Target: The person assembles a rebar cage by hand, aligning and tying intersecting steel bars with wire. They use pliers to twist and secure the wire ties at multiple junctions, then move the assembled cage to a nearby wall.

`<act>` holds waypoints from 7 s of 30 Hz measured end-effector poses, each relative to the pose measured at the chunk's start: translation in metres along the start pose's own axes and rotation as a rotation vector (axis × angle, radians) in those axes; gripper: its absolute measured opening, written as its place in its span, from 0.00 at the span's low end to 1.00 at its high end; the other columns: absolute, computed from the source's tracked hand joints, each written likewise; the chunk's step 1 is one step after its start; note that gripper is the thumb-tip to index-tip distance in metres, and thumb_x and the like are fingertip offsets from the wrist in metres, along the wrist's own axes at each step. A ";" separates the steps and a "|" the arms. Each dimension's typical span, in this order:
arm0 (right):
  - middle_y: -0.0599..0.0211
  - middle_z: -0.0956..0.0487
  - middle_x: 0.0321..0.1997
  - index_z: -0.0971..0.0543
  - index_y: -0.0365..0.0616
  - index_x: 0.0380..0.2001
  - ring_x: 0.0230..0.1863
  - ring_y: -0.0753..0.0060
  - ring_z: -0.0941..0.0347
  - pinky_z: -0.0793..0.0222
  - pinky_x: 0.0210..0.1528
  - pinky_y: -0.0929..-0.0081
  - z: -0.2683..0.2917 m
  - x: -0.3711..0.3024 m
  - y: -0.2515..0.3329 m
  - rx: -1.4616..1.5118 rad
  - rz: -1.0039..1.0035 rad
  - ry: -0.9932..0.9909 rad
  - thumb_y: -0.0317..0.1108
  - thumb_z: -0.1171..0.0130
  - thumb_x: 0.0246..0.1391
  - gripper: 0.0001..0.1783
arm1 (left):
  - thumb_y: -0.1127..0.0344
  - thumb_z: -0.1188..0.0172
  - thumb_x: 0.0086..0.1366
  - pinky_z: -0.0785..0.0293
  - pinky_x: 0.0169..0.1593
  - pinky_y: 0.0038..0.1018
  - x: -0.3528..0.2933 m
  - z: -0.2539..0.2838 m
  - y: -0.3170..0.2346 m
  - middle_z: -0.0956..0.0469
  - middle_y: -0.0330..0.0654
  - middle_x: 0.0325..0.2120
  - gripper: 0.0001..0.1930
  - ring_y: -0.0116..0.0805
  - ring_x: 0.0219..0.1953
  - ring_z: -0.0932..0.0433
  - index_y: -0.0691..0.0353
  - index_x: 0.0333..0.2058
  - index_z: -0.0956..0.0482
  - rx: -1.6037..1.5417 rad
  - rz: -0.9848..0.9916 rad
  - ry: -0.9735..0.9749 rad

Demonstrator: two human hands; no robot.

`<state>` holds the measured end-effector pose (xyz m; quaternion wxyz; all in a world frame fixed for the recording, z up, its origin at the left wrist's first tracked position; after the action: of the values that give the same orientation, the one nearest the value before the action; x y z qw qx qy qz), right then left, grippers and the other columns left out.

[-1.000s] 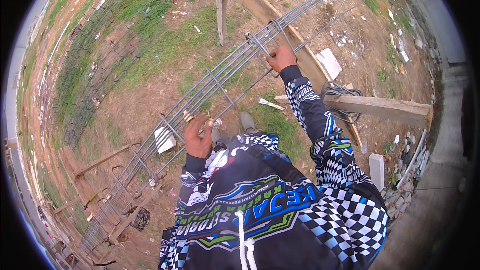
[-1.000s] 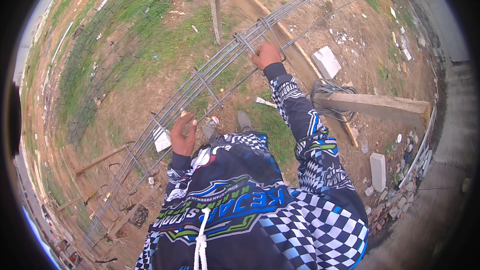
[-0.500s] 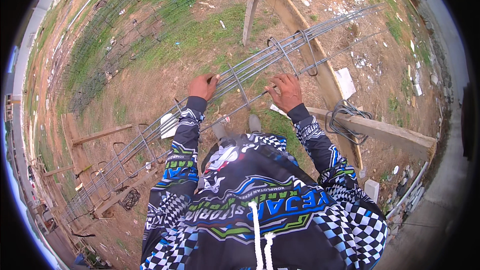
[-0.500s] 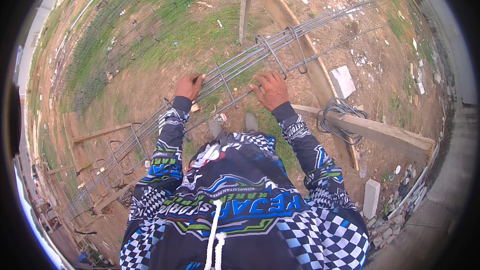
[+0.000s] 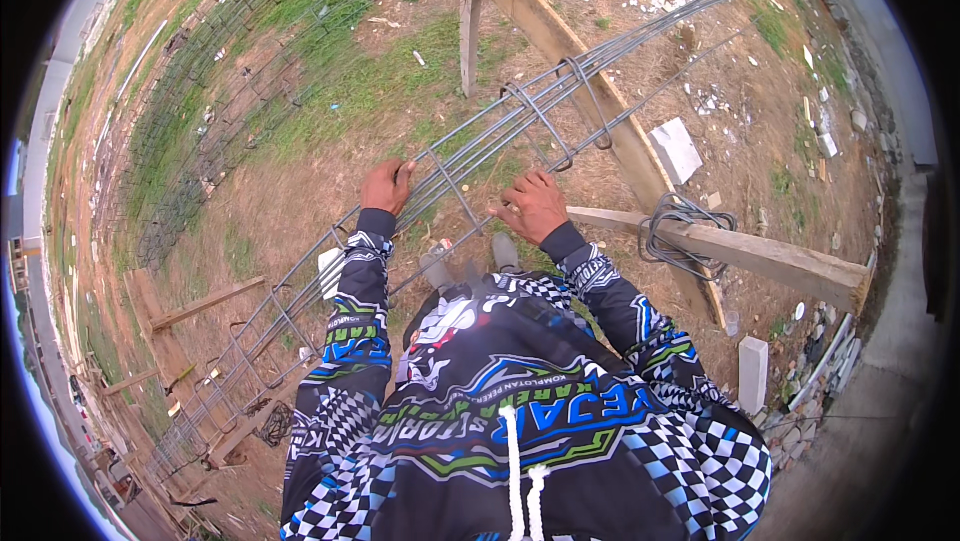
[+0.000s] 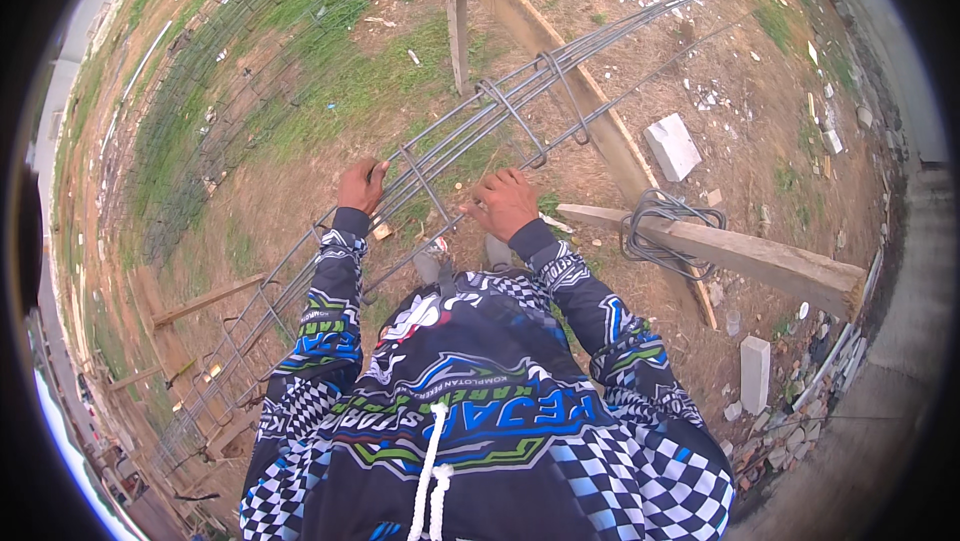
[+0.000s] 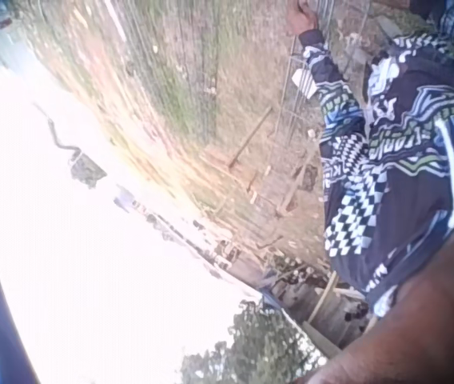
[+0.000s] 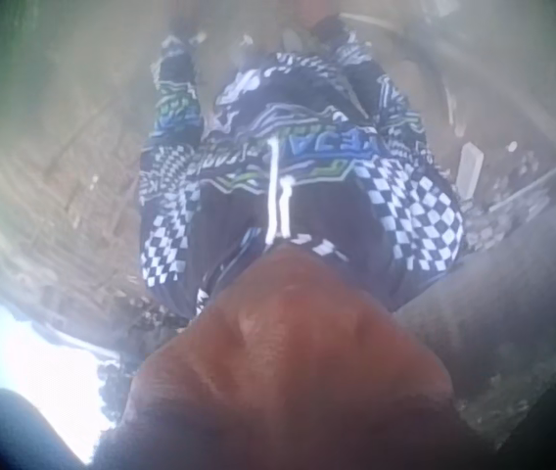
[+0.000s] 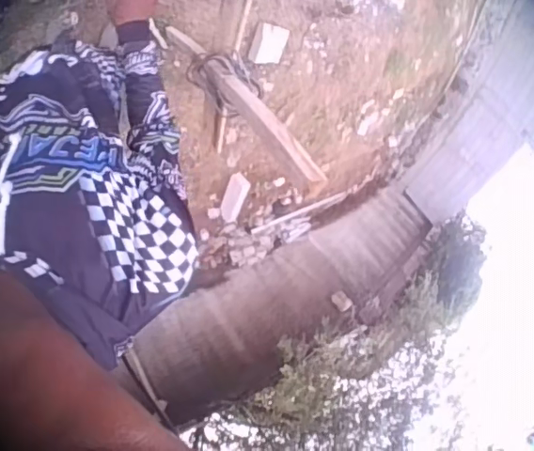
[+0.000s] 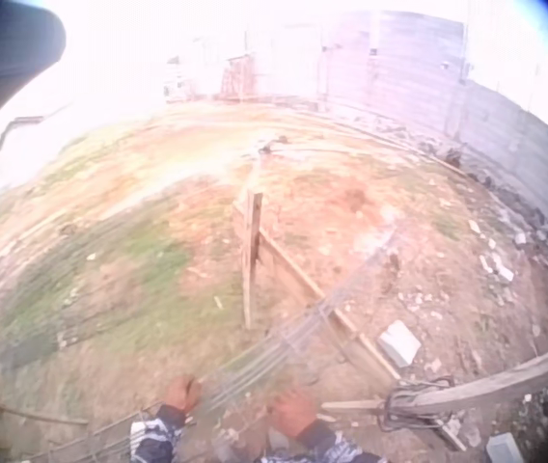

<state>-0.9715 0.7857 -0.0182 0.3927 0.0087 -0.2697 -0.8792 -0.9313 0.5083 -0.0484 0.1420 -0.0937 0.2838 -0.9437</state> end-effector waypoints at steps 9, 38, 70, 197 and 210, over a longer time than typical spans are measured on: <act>0.65 0.23 0.31 0.17 0.47 0.28 0.42 0.61 0.29 0.40 0.55 0.61 0.004 -0.003 -0.001 -0.003 0.028 0.075 0.49 0.37 0.52 0.16 | 0.53 0.43 0.64 0.34 0.31 0.45 -0.001 0.005 -0.007 0.27 0.54 0.22 0.18 0.56 0.27 0.27 0.64 0.24 0.27 -0.048 0.012 -0.050; 0.59 0.25 0.22 0.20 0.40 0.22 0.33 0.59 0.28 0.34 0.44 0.64 0.054 0.024 -0.119 -0.082 -0.092 0.056 0.57 0.46 0.58 0.29 | 0.54 0.43 0.63 0.29 0.40 0.42 0.207 -0.186 -0.175 0.20 0.57 0.27 0.17 0.56 0.32 0.22 0.64 0.33 0.17 -0.253 -0.079 0.554; 0.55 0.27 0.31 0.26 0.38 0.30 0.40 0.49 0.34 0.40 0.47 0.56 0.057 0.015 -0.112 -0.034 0.032 0.202 0.44 0.31 0.46 0.21 | 0.59 0.40 0.57 0.46 0.63 0.56 0.188 -0.196 -0.186 0.24 0.54 0.40 0.15 0.56 0.51 0.27 0.63 0.39 0.21 -0.110 0.091 -0.025; 0.70 0.22 0.23 0.18 0.33 0.35 0.24 0.81 0.31 0.36 0.28 0.77 0.107 0.063 -0.223 0.787 -0.668 -0.078 0.38 0.36 0.53 0.16 | 0.66 0.46 0.70 0.20 0.45 0.39 0.042 -0.141 -0.215 0.23 0.54 0.43 0.18 0.47 0.45 0.19 0.67 0.55 0.35 -1.407 0.826 0.235; 0.68 0.20 0.24 0.18 0.33 0.35 0.27 0.79 0.27 0.33 0.31 0.78 0.114 0.064 -0.222 0.802 -0.710 -0.108 0.38 0.36 0.53 0.16 | 0.69 0.49 0.70 0.17 0.42 0.44 0.054 -0.104 -0.244 0.24 0.55 0.41 0.22 0.54 0.41 0.18 0.58 0.60 0.41 -1.477 0.741 0.341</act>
<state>-1.1938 0.9160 -0.0156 0.0228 0.2034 -0.5848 -0.7850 -1.0608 0.7383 0.0085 0.2998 0.0804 0.8580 -0.4093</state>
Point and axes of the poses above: each hand's wrist, its own x-axis towards the middle knuckle, its own z-axis out of the back of the hand, y = z × x, the point moved 5 cm from there along x, towards the middle knuckle
